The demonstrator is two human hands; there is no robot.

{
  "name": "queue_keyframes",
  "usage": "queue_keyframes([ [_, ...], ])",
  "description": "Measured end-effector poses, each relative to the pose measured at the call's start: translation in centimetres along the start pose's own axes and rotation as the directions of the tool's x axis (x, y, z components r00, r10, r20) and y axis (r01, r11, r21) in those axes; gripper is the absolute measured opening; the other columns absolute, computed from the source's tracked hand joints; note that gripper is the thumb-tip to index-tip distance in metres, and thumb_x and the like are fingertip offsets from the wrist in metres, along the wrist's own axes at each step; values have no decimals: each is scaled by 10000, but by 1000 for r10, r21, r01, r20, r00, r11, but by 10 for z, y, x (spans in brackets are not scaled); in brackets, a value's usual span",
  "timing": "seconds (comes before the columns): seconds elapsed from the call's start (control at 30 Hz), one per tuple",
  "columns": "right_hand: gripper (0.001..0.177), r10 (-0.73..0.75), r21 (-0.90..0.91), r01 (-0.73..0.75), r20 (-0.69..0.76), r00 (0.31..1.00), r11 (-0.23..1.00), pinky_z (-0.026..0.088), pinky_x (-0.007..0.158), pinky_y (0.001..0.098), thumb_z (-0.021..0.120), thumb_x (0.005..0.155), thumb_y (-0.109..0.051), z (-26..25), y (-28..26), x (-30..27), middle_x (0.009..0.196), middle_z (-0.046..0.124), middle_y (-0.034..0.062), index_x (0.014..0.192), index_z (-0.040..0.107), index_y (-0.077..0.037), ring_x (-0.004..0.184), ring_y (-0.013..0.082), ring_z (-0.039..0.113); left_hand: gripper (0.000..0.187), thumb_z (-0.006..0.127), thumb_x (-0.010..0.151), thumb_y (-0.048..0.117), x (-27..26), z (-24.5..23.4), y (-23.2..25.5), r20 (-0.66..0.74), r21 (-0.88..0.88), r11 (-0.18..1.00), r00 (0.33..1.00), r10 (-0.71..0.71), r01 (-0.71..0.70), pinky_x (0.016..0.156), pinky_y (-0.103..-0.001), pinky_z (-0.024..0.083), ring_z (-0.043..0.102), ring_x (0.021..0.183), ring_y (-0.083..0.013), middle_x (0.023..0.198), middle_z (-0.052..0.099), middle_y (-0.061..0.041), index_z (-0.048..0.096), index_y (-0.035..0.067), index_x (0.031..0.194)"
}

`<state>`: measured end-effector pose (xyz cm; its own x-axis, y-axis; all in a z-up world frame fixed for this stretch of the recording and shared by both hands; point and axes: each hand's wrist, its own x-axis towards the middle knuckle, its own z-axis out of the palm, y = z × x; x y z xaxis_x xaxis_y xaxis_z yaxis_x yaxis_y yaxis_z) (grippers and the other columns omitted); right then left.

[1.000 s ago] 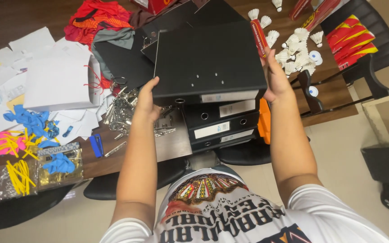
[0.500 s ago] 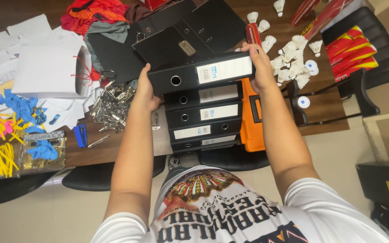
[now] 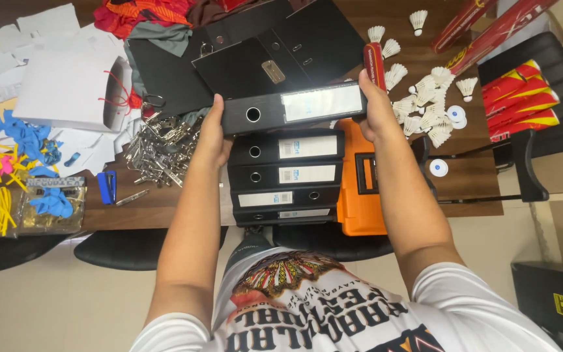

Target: Organizing and stacking black office binders on a workstation.

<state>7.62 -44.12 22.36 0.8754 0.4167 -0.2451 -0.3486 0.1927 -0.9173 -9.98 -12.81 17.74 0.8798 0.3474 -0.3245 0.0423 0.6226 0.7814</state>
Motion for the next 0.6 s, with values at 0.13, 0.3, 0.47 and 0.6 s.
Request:
queue_keyframes([
  [0.13, 476, 113, 24, -114, 36, 993, 993, 561, 878, 381, 557, 977, -494, 11, 2, 5, 1082, 730, 83, 1155, 683, -70, 1011, 190, 700, 526, 514, 1013, 521, 4, -1, 3, -33, 6, 999, 999, -36, 36, 1026, -411, 489, 647, 1142, -216, 1211, 700, -81, 636, 65, 1247],
  [0.3, 491, 61, -139, -79, -130, 990, 987, 235, 320, 236, 577, 985, -541, 31, -12, 0, 919, 709, 14, 1123, 697, -86, 548, 62, 543, 519, 491, 1045, 525, 22, -13, 7, -102, 262, 963, 990, 98, -68, 1077, -520, 456, 595, 1215, -315, 1261, 665, -156, 646, 70, 1241],
  [0.47, 500, -34, -254, 16, -67, 997, 967, 189, 307, 219, 602, 1004, -542, 49, -32, 12, 824, 643, -2, 1101, 697, -61, 470, 24, 460, 627, 716, 903, 521, -34, 66, 69, 377, 919, -113, 760, 530, -377, 1118, -730, 184, 349, 1436, -434, 1529, 481, -187, 604, 98, 1352],
  [0.6, 482, -15, -323, -14, -87, 996, 946, 203, 314, 222, 587, 950, -550, 86, -59, 10, 785, 653, -28, 1074, 705, -99, 476, 44, 453, 1154, 888, 471, 597, -45, 108, 71, 653, 756, -417, 636, 412, -505, 1007, -661, 311, 501, 1246, -404, 1361, 567, -173, 516, 51, 1418],
])
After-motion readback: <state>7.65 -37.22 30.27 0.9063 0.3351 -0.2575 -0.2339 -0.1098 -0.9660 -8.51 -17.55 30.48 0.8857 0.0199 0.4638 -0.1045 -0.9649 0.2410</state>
